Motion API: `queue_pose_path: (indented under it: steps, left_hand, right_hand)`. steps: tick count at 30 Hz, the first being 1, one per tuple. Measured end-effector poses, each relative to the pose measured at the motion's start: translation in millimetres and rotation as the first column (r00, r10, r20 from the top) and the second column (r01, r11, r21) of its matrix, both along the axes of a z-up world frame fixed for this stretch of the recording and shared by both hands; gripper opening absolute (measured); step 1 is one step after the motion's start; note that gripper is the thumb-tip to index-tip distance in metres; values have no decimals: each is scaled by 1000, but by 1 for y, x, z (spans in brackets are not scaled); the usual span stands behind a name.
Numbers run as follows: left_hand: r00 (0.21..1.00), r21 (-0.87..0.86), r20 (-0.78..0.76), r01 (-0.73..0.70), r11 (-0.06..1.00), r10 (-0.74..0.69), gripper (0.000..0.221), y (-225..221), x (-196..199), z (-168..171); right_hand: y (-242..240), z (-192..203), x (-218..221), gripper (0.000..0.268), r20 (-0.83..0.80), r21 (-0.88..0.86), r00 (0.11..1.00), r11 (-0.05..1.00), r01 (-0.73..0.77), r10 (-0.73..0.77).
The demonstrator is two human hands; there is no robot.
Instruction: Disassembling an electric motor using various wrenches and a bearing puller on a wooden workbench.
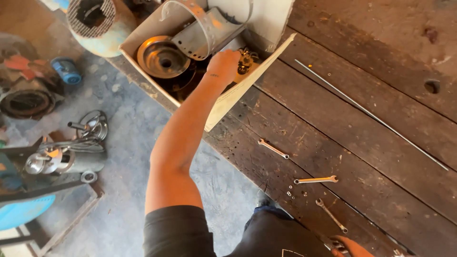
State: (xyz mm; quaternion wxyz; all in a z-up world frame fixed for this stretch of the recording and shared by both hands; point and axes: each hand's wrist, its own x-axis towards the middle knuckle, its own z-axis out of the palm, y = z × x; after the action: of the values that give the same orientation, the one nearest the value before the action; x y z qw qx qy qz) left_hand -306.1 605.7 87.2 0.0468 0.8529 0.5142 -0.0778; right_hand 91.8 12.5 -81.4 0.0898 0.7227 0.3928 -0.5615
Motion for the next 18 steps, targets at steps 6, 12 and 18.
queue_pose_path:
  steps: [6, 12, 18]
  left_hand:
    - [934, 193, 356, -41, 980, -31, 22, -17, 18, 41]
    - [658, 424, 626, 163, 891, -419, 13, -134, 74, 88]
    - [356, 273, 678, 691, 670, -643, 10, -275, 173, 31]
  right_hand:
    - [-60, -48, 21, 73, -37, 15, 988, 989, 150, -149]
    - [-67, 100, -41, 33, 387, 426, 790, 853, 303, -474]
    - [-81, 173, -15, 22, 309, 766, 854, 642, 38, -419]
